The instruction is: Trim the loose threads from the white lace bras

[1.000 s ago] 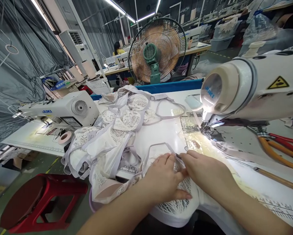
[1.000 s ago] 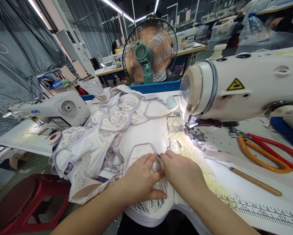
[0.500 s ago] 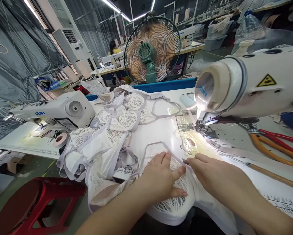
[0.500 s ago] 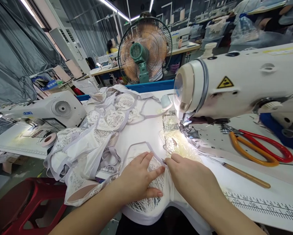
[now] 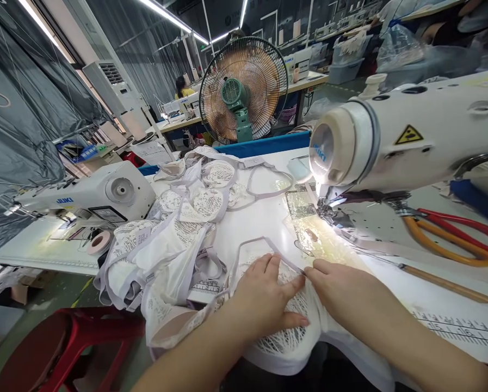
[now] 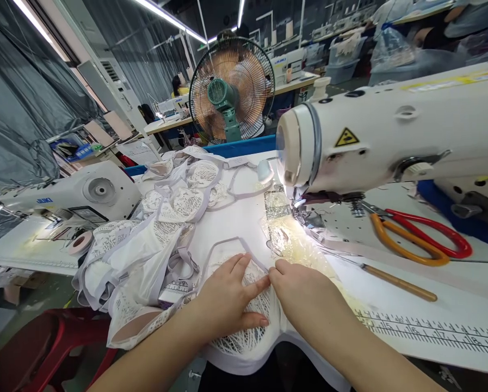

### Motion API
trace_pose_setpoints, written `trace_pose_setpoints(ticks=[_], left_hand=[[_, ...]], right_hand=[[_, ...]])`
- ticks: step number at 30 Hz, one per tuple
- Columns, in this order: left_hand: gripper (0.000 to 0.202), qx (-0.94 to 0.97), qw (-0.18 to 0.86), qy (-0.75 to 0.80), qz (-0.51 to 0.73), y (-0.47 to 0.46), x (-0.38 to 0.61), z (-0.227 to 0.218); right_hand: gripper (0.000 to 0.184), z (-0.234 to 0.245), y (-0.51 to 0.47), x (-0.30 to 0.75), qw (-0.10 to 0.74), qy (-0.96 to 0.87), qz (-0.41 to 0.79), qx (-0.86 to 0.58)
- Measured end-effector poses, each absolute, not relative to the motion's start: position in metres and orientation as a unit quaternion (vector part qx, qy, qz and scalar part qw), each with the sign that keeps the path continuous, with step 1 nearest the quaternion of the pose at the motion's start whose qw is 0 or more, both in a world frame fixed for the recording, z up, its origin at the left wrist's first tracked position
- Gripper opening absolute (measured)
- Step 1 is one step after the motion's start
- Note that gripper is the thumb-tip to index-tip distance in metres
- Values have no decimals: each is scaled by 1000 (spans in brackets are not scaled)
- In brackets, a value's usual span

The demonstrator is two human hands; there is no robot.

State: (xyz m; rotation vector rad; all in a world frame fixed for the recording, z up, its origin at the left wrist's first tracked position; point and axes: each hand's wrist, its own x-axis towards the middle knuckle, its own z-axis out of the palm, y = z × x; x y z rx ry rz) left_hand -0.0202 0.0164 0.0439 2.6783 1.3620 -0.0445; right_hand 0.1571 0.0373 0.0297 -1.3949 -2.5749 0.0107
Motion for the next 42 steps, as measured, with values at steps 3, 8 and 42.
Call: trace_pose_setpoints(ticks=[3, 8, 42], left_hand=[[72, 892, 71, 446, -14, 16, -18, 44], [72, 892, 83, 444, -29, 15, -15, 48], [76, 897, 11, 439, 44, -2, 8, 22]], right_hand=[[26, 27, 35, 163, 77, -883, 9, -463], [29, 30, 34, 173, 38, -884, 28, -464], [22, 14, 14, 181, 198, -824, 12, -531]])
